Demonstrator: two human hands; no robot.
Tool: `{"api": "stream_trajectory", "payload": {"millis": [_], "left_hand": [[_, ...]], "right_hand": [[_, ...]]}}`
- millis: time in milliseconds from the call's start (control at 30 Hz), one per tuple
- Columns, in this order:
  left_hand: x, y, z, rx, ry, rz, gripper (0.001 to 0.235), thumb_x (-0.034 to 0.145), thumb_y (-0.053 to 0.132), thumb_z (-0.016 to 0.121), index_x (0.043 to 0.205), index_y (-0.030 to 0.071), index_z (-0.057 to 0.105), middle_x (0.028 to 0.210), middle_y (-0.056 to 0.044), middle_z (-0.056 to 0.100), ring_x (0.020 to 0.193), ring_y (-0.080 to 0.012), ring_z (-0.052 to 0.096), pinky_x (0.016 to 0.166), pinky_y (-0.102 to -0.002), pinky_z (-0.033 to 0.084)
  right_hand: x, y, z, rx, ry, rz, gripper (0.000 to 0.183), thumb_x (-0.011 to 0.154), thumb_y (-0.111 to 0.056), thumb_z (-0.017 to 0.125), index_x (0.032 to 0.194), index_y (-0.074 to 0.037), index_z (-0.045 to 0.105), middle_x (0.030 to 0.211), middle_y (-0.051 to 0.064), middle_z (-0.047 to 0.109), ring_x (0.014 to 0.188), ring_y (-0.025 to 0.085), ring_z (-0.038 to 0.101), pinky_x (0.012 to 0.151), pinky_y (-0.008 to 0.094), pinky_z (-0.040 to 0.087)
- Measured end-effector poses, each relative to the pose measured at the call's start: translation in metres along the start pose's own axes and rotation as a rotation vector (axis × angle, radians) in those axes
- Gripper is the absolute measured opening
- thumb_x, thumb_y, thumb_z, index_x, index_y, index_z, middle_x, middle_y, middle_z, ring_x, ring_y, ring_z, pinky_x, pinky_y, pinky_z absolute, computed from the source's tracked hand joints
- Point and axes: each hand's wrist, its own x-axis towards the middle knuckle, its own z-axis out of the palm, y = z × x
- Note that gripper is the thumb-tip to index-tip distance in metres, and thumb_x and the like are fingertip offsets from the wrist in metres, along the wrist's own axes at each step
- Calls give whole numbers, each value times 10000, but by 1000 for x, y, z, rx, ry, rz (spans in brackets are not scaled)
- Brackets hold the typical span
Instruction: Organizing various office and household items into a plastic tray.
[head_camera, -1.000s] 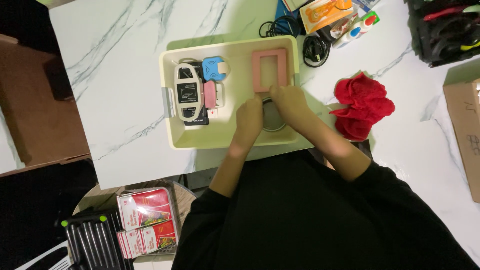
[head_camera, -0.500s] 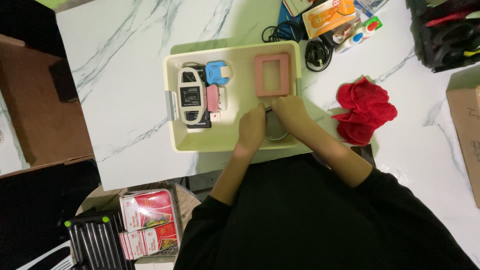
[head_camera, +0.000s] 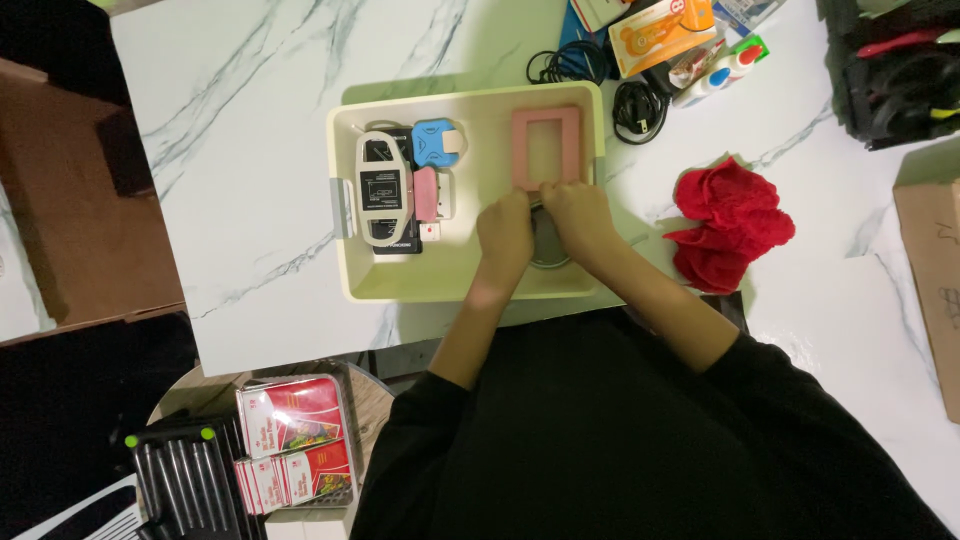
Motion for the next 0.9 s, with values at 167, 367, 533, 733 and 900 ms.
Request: {"api": "stream_trajectory", "payload": {"millis": [167, 367, 533, 733, 900], "left_hand": [[1, 3, -1, 20, -3, -24, 15, 787, 7, 660, 798, 17, 655, 742, -245, 683, 744, -458, 696, 652, -552, 539], [1, 5, -5, 10, -5, -15, 35, 795, 13, 665, 826, 10, 650, 743, -242, 686, 750, -451, 700, 659, -546, 542], [0, 3, -5, 15, -9, 4, 45, 818, 11, 656, 864, 13, 655, 751, -240, 690, 757, -447, 702, 666, -547, 540], [5, 15, -40, -5, -127, -54, 231, 793, 175, 752, 928, 12, 660, 795, -227, 710, 782, -441, 703, 674, -531, 544], [9, -6, -60, -240, -305, -232, 570, 829, 420, 793, 1191, 6, 642, 1096, -191, 716, 974, -347, 718, 813, -433, 560]], "right_hand": [[-6, -5, -1, -20, 47, 13, 129, 838, -61, 652, 964, -52, 622, 847, 130, 702, 820, 306, 721, 608, 408, 578], [-10, -13, -21, -34, 96, -4, 258, 796, -42, 665, 1049, -49, 616, 996, 114, 671, 945, 290, 694, 660, 368, 592], [-8, -16, -36, -42, 147, -19, 274, 714, -33, 672, 985, -60, 637, 1015, 120, 642, 955, 292, 684, 635, 348, 590], [-7, -7, -27, -44, 123, -19, 211, 782, -59, 690, 987, -66, 644, 979, 104, 626, 949, 282, 673, 656, 366, 586], [-15, -11, -72, 183, 60, -38, 321, 744, -187, 772, 998, -52, 629, 973, 114, 635, 976, 324, 655, 720, 420, 563]]}}
